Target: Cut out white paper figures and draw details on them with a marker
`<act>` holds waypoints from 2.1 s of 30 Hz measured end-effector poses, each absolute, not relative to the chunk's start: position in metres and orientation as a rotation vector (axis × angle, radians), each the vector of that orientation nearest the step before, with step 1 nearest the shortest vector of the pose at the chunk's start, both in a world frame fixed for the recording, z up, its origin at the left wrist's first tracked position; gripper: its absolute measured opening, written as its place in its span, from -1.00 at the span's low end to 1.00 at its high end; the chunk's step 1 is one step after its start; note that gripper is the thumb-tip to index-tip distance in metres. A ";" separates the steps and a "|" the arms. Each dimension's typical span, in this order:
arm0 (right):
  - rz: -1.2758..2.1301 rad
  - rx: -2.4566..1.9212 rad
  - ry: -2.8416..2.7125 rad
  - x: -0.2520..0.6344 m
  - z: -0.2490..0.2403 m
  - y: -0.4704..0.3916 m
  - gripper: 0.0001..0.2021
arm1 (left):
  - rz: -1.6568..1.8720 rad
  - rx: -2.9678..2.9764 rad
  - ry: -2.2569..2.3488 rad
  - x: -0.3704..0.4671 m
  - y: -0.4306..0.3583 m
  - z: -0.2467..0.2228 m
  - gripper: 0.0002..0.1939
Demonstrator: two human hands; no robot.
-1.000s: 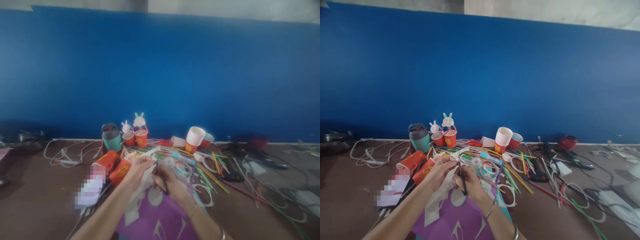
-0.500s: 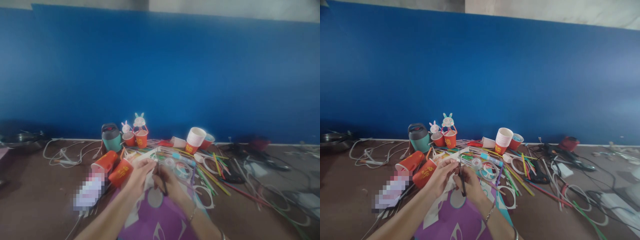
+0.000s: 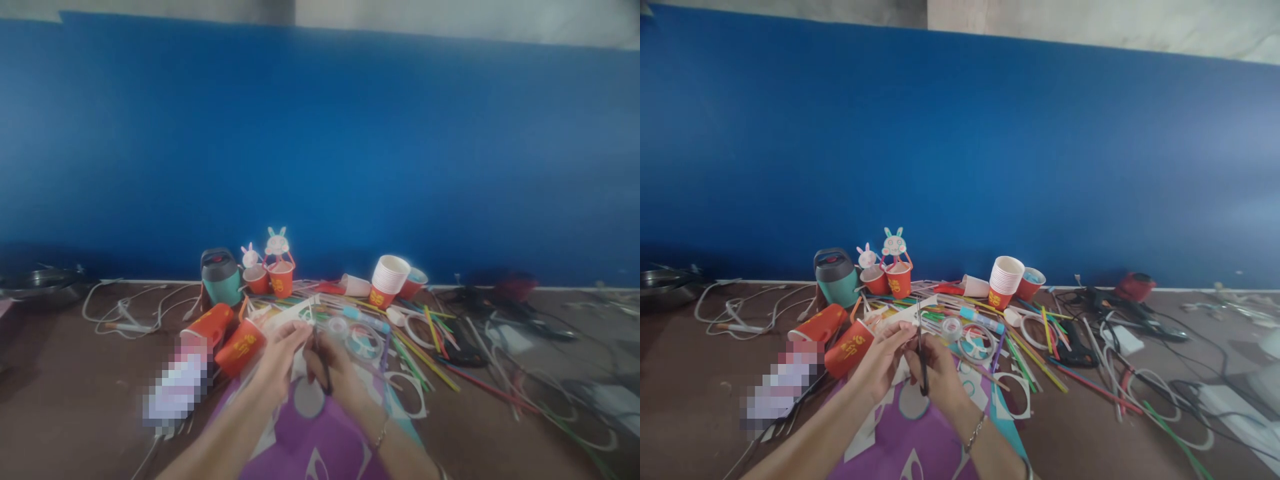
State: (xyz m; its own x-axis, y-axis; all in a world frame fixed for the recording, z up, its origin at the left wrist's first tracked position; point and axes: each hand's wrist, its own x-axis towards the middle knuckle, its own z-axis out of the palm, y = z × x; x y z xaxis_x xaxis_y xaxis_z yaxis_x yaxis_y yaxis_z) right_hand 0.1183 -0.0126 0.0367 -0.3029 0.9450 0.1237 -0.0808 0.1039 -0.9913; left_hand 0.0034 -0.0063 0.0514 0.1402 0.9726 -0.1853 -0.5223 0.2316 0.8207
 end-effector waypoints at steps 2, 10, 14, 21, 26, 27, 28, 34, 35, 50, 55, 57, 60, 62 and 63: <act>1.378 -0.919 -1.439 0.119 0.036 -0.012 -0.62 | 1.212 0.673 0.825 0.002 -0.005 0.052 -0.71; 1.419 -0.909 -1.427 0.120 0.040 -0.013 -0.61 | 1.188 0.697 0.792 -0.001 -0.003 0.053 -0.73; 1.417 -0.895 -1.441 0.121 0.048 -0.015 -0.62 | 1.170 0.715 0.775 -0.001 -0.004 0.053 -0.72; 1.393 -0.953 -1.402 0.118 0.048 -0.016 -0.63 | 1.193 0.673 0.799 0.002 -0.006 0.053 -0.70; 1.386 -0.980 -1.417 0.118 0.045 -0.016 -0.62 | 1.196 0.698 0.805 -0.001 -0.002 0.052 -0.73; 1.384 -0.983 -1.427 0.119 0.044 -0.016 -0.62 | 1.192 0.713 0.800 -0.003 -0.001 0.051 -0.74; 1.384 -0.984 -1.439 0.119 0.044 -0.016 -0.62 | 1.189 0.731 0.790 -0.005 0.001 0.050 -0.76; 1.378 -0.938 -1.498 0.122 0.044 -0.014 -0.66 | 1.186 0.832 0.754 -0.016 0.006 0.048 -0.81; 1.379 -0.938 -1.501 0.122 0.044 -0.014 -0.66 | 1.182 0.845 0.767 -0.017 0.007 0.048 -0.81; 1.478 -0.913 -1.518 0.128 0.059 -0.016 -0.69 | 1.098 1.003 0.854 -0.033 0.012 0.059 -0.80; 1.481 -0.904 -1.535 0.129 0.059 -0.017 -0.69 | 1.078 1.052 0.865 -0.039 0.017 0.055 -0.81; 1.491 -0.913 -1.545 0.129 0.061 -0.017 -0.70 | 1.063 1.068 0.873 -0.041 0.018 0.056 -0.81; 1.501 -0.928 -1.546 0.129 0.061 -0.017 -0.73 | 1.041 1.079 0.887 -0.042 0.017 0.059 -0.80; 1.488 -0.936 -1.540 0.128 0.057 -0.016 -0.73 | 1.058 1.072 0.886 -0.039 0.015 0.061 -0.80; 1.482 -0.939 -1.530 0.128 0.055 -0.015 -0.73 | 1.072 1.059 0.881 -0.037 0.014 0.061 -0.80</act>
